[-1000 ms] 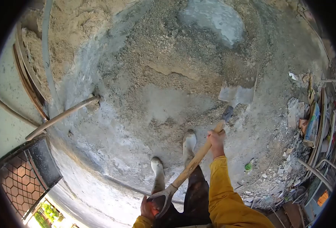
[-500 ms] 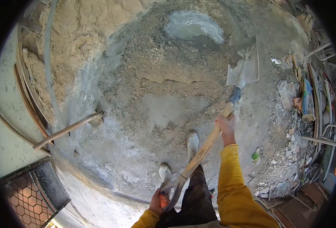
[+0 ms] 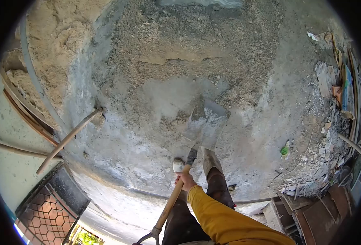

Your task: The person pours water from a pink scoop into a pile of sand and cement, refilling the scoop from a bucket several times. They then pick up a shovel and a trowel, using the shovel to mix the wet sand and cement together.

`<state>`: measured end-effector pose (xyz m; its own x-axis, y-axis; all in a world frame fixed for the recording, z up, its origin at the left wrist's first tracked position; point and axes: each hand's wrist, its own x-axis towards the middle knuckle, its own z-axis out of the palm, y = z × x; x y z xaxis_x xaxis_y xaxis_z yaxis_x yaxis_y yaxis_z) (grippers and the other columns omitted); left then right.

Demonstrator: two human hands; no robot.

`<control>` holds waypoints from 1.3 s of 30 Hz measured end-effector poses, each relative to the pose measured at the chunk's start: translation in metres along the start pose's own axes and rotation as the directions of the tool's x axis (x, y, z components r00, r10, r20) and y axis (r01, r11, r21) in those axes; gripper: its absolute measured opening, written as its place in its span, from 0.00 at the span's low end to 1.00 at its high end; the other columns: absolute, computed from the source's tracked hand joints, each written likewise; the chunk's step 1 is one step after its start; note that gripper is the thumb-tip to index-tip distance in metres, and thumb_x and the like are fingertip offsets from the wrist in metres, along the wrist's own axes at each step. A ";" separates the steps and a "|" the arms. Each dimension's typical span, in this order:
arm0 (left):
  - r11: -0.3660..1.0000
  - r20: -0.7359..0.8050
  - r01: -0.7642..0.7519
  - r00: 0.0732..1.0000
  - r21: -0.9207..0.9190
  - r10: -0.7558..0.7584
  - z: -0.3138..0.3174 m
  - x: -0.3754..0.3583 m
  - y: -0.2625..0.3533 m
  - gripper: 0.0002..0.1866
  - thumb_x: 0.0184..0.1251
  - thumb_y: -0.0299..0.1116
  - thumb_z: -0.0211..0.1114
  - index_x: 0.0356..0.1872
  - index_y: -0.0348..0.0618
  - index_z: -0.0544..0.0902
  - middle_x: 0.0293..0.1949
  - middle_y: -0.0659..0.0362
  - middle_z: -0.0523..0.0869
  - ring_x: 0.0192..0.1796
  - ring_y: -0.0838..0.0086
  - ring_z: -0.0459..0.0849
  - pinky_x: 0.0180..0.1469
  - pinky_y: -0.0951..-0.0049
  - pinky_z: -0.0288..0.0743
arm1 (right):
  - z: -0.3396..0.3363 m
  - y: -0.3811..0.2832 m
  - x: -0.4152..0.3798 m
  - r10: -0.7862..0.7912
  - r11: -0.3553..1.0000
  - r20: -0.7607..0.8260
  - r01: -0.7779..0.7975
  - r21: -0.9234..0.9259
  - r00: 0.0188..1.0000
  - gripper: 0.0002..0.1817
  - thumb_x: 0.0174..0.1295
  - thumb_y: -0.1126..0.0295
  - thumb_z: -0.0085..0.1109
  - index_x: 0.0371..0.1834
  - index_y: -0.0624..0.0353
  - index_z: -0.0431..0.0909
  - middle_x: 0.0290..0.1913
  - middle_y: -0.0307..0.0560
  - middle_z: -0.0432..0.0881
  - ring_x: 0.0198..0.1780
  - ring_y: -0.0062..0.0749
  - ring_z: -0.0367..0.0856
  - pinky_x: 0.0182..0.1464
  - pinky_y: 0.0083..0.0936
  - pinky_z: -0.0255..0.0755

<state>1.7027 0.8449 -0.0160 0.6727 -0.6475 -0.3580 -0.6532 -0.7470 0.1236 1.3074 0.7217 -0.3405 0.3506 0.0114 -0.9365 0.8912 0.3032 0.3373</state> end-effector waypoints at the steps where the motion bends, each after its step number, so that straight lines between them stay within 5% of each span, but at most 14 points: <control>1: 0.964 0.019 -0.201 0.979 0.174 0.201 0.023 0.002 -0.008 0.24 0.69 0.50 0.42 0.16 0.47 0.67 0.07 0.62 0.70 0.08 0.70 0.65 0.16 0.67 0.65 | -0.005 -0.031 0.008 0.003 1.000 0.050 -0.004 0.013 0.999 0.13 0.55 0.69 0.66 0.25 0.54 0.68 0.20 0.41 0.66 0.22 0.34 0.71 0.28 0.39 0.72; 2: 0.771 0.020 -0.636 0.771 0.031 0.636 0.057 -0.032 0.104 0.20 0.66 0.43 0.49 0.15 0.48 0.67 0.04 0.66 0.68 0.07 0.73 0.63 0.16 0.71 0.65 | -0.006 -0.071 0.007 -0.021 0.999 0.083 0.017 0.042 0.996 0.14 0.55 0.68 0.66 0.23 0.54 0.67 0.20 0.42 0.67 0.21 0.34 0.70 0.28 0.38 0.70; 3: 0.933 0.031 0.051 0.999 -0.357 -0.042 0.096 -0.039 0.144 0.17 0.62 0.43 0.45 0.16 0.46 0.64 0.07 0.62 0.63 0.07 0.72 0.65 0.10 0.71 0.62 | -0.013 -0.110 0.012 -0.149 0.984 0.145 0.132 0.122 0.978 0.14 0.55 0.67 0.65 0.22 0.54 0.67 0.19 0.41 0.67 0.20 0.33 0.69 0.27 0.36 0.68; 6: 0.780 0.240 0.212 0.967 -0.589 -0.082 0.176 -0.069 0.299 0.17 0.63 0.41 0.47 0.16 0.46 0.64 0.09 0.61 0.63 0.08 0.74 0.64 0.12 0.72 0.62 | -0.012 -0.238 0.001 -0.303 0.952 0.015 0.301 0.057 0.953 0.12 0.55 0.69 0.62 0.22 0.52 0.67 0.18 0.38 0.66 0.20 0.31 0.67 0.26 0.33 0.67; 9: 0.767 0.341 0.243 0.939 -0.593 -0.034 0.212 -0.085 0.326 0.16 0.64 0.40 0.48 0.18 0.45 0.65 0.10 0.61 0.63 0.07 0.73 0.64 0.10 0.71 0.60 | -0.021 -0.299 -0.016 -0.412 0.911 -0.075 0.413 0.002 0.908 0.11 0.54 0.70 0.62 0.22 0.52 0.68 0.18 0.37 0.67 0.19 0.29 0.67 0.25 0.31 0.67; 11: 0.549 0.441 0.586 0.810 -0.596 -0.387 0.212 -0.100 0.326 0.17 0.64 0.41 0.49 0.17 0.44 0.65 0.09 0.60 0.64 0.07 0.73 0.64 0.10 0.70 0.61 | -0.038 -0.286 -0.031 -0.421 0.907 -0.133 0.419 -0.045 0.897 0.10 0.53 0.71 0.62 0.23 0.52 0.68 0.18 0.36 0.67 0.19 0.28 0.67 0.24 0.31 0.67; 13: 0.712 0.453 0.425 0.876 -0.559 -0.167 0.217 -0.103 0.288 0.17 0.63 0.41 0.49 0.17 0.44 0.65 0.08 0.57 0.66 0.08 0.72 0.63 0.11 0.70 0.63 | -0.041 -0.287 -0.059 -0.495 0.867 -0.209 0.495 -0.057 0.843 0.09 0.52 0.72 0.63 0.25 0.53 0.69 0.19 0.36 0.68 0.18 0.26 0.67 0.21 0.29 0.66; 19: 0.604 0.626 0.661 0.712 -0.445 -0.318 0.216 -0.116 0.325 0.17 0.64 0.44 0.48 0.19 0.46 0.66 0.09 0.58 0.66 0.11 0.70 0.65 0.15 0.67 0.65 | -0.036 -0.305 -0.106 -0.687 0.721 -0.245 0.683 -0.116 0.684 0.10 0.50 0.72 0.64 0.26 0.53 0.69 0.21 0.37 0.69 0.16 0.25 0.68 0.19 0.28 0.65; 21: 0.401 0.797 0.867 0.454 -0.294 -0.398 0.221 -0.113 0.343 0.16 0.64 0.46 0.48 0.20 0.50 0.66 0.12 0.60 0.65 0.14 0.71 0.64 0.18 0.66 0.62 | -0.028 -0.326 -0.123 -0.740 0.665 -0.250 0.736 -0.127 0.625 0.10 0.49 0.72 0.63 0.27 0.53 0.69 0.21 0.37 0.69 0.16 0.25 0.68 0.19 0.27 0.65; 23: 0.421 0.816 0.870 0.429 -0.258 -0.387 0.233 -0.107 0.356 0.15 0.64 0.47 0.47 0.21 0.52 0.65 0.14 0.63 0.63 0.16 0.73 0.62 0.20 0.68 0.59 | -0.022 -0.345 -0.142 -0.822 0.561 -0.194 0.819 -0.119 0.535 0.11 0.48 0.72 0.63 0.32 0.56 0.69 0.22 0.39 0.70 0.17 0.27 0.70 0.19 0.26 0.65; 26: 0.168 0.960 0.984 -0.016 0.065 -0.279 0.237 -0.095 0.377 0.15 0.67 0.46 0.45 0.22 0.51 0.65 0.15 0.65 0.62 0.17 0.76 0.64 0.21 0.70 0.62 | -0.007 -0.365 -0.177 -0.905 0.412 -0.180 0.900 -0.140 0.386 0.13 0.47 0.72 0.62 0.34 0.60 0.69 0.25 0.42 0.72 0.18 0.30 0.72 0.21 0.26 0.69; 31: 0.437 0.975 0.872 -0.205 0.222 -0.086 0.247 -0.067 0.391 0.13 0.70 0.42 0.43 0.32 0.46 0.71 0.16 0.65 0.64 0.18 0.78 0.67 0.24 0.78 0.68 | 0.028 -0.387 -0.218 -0.983 0.183 -0.055 0.931 -0.316 0.175 0.17 0.45 0.72 0.66 0.34 0.64 0.69 0.28 0.46 0.74 0.24 0.30 0.75 0.26 0.28 0.72; 34: 0.183 0.886 0.870 -0.463 0.457 -0.013 0.224 -0.069 0.415 0.13 0.70 0.42 0.46 0.32 0.43 0.71 0.21 0.63 0.67 0.23 0.77 0.69 0.25 0.77 0.69 | 0.047 -0.395 -0.228 -0.999 0.040 -0.022 0.904 -0.425 0.034 0.20 0.43 0.71 0.69 0.35 0.65 0.69 0.30 0.46 0.75 0.27 0.29 0.76 0.28 0.27 0.73; 39: 0.054 0.796 0.794 -0.605 0.605 -0.019 0.205 -0.051 0.384 0.14 0.68 0.43 0.48 0.35 0.44 0.74 0.21 0.64 0.67 0.25 0.77 0.70 0.27 0.75 0.71 | 0.066 -0.355 -0.265 -0.996 -0.090 0.028 0.832 -0.547 -0.090 0.23 0.43 0.70 0.71 0.37 0.66 0.68 0.32 0.46 0.75 0.29 0.27 0.75 0.30 0.26 0.72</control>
<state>1.3461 0.6218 -0.1400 -0.6713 0.5262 -0.5221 0.2887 -0.4632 -0.8379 0.9174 0.5482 -0.2058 -0.9108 -0.3291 -0.2494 0.0543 0.5032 -0.8625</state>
